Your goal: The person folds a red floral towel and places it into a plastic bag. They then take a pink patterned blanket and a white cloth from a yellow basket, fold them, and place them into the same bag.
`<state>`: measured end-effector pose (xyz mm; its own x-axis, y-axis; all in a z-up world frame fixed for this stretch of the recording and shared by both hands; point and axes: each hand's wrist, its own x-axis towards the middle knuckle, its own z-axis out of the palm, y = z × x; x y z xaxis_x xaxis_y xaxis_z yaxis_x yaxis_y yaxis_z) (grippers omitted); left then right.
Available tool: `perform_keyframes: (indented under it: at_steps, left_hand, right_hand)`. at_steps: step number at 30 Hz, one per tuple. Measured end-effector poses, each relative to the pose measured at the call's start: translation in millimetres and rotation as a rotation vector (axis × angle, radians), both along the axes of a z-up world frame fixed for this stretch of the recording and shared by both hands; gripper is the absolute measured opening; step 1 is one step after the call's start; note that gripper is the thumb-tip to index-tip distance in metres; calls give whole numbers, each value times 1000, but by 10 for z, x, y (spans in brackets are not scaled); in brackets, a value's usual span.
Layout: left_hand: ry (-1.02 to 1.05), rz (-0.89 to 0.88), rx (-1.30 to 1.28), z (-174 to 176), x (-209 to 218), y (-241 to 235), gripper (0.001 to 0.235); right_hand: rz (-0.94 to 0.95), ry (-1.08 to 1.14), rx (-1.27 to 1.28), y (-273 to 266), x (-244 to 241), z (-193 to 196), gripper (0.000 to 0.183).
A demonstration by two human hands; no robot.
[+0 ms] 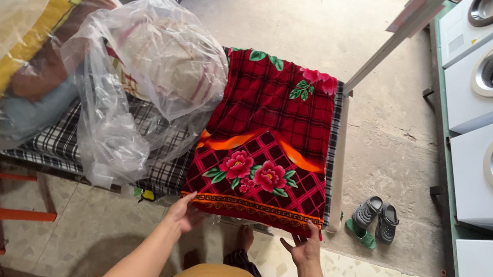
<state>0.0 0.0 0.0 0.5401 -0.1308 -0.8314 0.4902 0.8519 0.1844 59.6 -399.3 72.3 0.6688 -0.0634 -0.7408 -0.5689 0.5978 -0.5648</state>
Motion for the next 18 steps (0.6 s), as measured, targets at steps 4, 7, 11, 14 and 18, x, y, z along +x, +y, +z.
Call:
perform_keyframes:
  at_steps: [4,7,11,14,18]
  left_hand:
    - [48,33,1006,191,-113,-47,82]
    - [-40,-113,1482,425,-66,-34,85]
    - [67,-556,1449,664,342,39,78]
    - [-6,-680,1429,646,476,78,59]
    - [-252,-281,1041,523,604,-11,41]
  right_hand:
    - [9,10,26,139,48,-41,51]
    - [11,35,-14,204,20,-62,47]
    - [-24,58,-67,226,33,-67,38]
    - [-28,43,-61,250,106,-20,30]
    - [-18,29,-69,190,240,100,22]
